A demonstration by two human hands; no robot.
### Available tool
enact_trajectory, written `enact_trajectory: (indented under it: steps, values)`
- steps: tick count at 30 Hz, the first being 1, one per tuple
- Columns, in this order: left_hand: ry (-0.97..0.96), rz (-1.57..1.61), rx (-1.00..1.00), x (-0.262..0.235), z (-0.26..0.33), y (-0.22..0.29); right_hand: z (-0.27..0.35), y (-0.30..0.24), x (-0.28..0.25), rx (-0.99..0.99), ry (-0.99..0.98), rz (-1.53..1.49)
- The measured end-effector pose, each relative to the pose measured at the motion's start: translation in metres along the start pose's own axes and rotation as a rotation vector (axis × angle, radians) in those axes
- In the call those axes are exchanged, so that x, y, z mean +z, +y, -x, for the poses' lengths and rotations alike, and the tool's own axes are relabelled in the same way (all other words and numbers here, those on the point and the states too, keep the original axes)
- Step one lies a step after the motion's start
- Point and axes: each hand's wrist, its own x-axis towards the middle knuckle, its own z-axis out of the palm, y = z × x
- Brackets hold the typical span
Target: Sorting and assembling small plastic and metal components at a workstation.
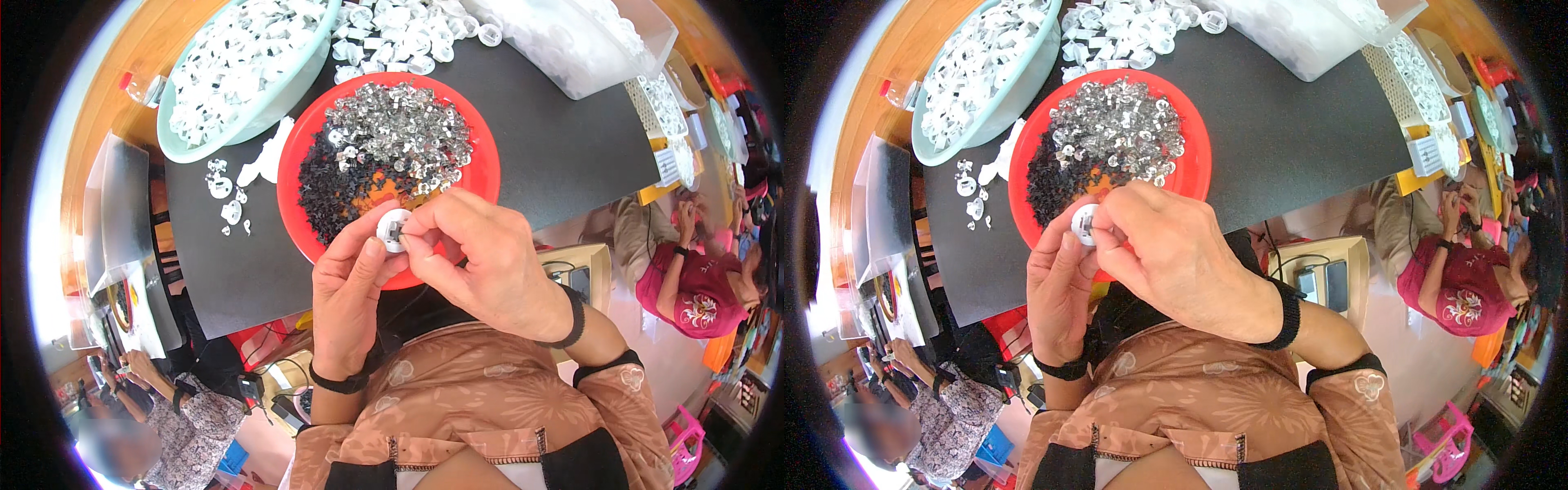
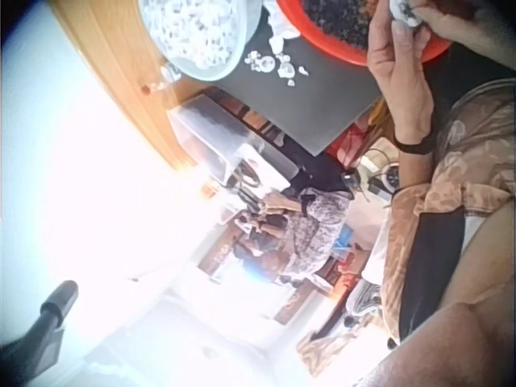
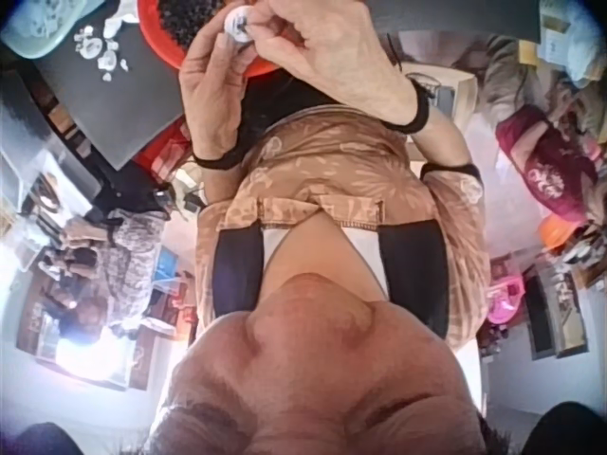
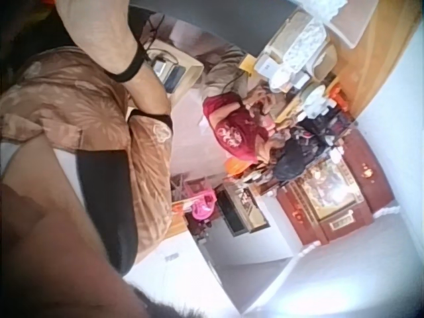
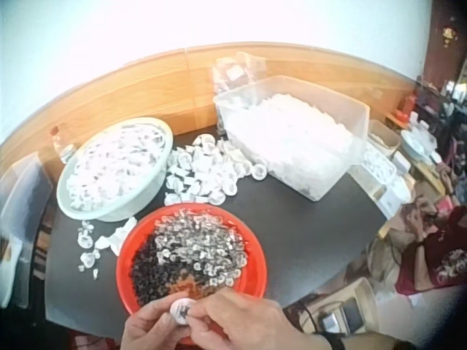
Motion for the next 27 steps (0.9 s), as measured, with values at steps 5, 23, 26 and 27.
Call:
enact_trajectory:
  steps: [5, 23, 26, 27]
  values:
    - [0.015, 0.010, 0.041, 0.0016, 0.0014, -0.0026, -0.0002, -0.0018, -0.0009, -0.053, 0.001, -0.008]
    - [0.015, -0.032, 0.130, 0.0050, -0.0014, -0.0028, -0.0048, -0.0008, -0.0006, -0.079, 0.005, -0.045]
    - [0.064, -0.101, 0.137, 0.0065, 0.0015, -0.0043, -0.0033, -0.0016, -0.0007, -0.094, -0.001, -0.023]
    - [0.045, -0.117, 0.121, 0.0065, 0.0025, -0.0021, -0.0031, -0.0039, -0.0020, -0.092, 0.005, -0.020]
